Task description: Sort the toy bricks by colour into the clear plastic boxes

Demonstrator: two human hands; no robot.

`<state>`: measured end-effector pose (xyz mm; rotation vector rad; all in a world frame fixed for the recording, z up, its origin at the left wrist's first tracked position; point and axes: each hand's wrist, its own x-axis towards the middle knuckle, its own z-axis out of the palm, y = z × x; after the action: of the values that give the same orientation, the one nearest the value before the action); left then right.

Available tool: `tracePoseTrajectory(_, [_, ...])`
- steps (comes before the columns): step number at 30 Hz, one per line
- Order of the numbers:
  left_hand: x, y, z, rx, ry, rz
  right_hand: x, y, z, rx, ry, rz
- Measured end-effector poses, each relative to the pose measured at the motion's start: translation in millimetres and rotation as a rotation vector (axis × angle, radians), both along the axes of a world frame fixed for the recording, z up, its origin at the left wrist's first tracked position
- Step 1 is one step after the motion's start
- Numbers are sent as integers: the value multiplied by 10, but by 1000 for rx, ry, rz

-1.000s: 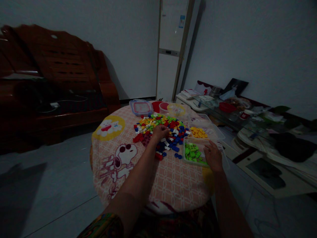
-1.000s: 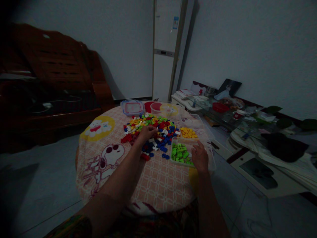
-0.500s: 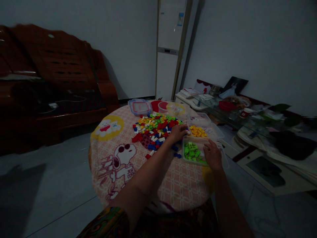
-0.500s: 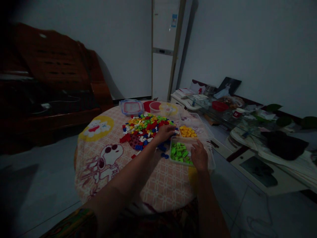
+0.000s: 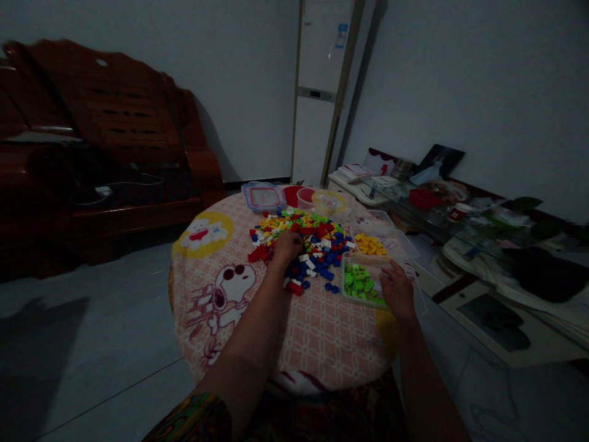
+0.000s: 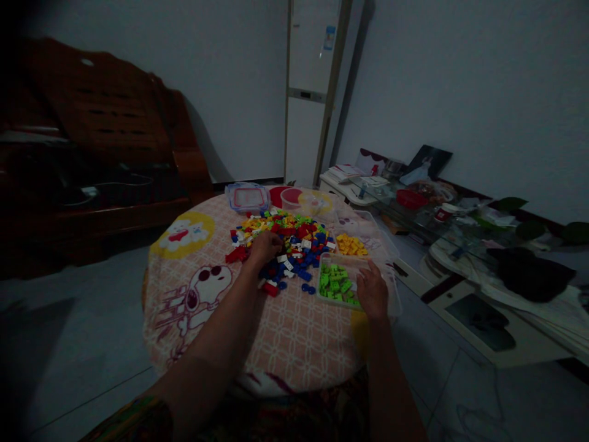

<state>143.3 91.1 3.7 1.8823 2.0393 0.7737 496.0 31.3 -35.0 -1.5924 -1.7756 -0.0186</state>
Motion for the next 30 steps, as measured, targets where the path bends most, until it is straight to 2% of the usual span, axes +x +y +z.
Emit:
tracePoseTrajectory(4, [-52,-28,37,37,-36,52,9,17,-21,7,11,8])
tracePoseTrajectory(7, [63,-63,65,74,-49,-88,14,21,-26,5,5,7])
tracePoseTrajectory(9, [162,-77,67,55,-42,-211,14,17,-21,0,2,6])
tracePoseTrajectory(11, [219,-80,56,19,-26,-268,11,10,-11,0,3,5])
tracePoseTrajectory(14, [166,-74,33,-24,-27,-259,3,1,3,-9,-3,1])
tracePoseTrajectory(19, [-71,-70,28,-62,-75,-117,-5,-2,6,3,-14,1])
tracePoseTrajectory(21, [-101,-77,46,-44,-90,-99,-3,1,0,21,-15,3])
tracePoseTrajectory(25, [-24,-96,89,30,-33,-146,7,10,-7,15,-16,-1])
tracePoseTrajectory(30, [147,-109,79,0,1,-262,14,18,-13,6,-6,12])
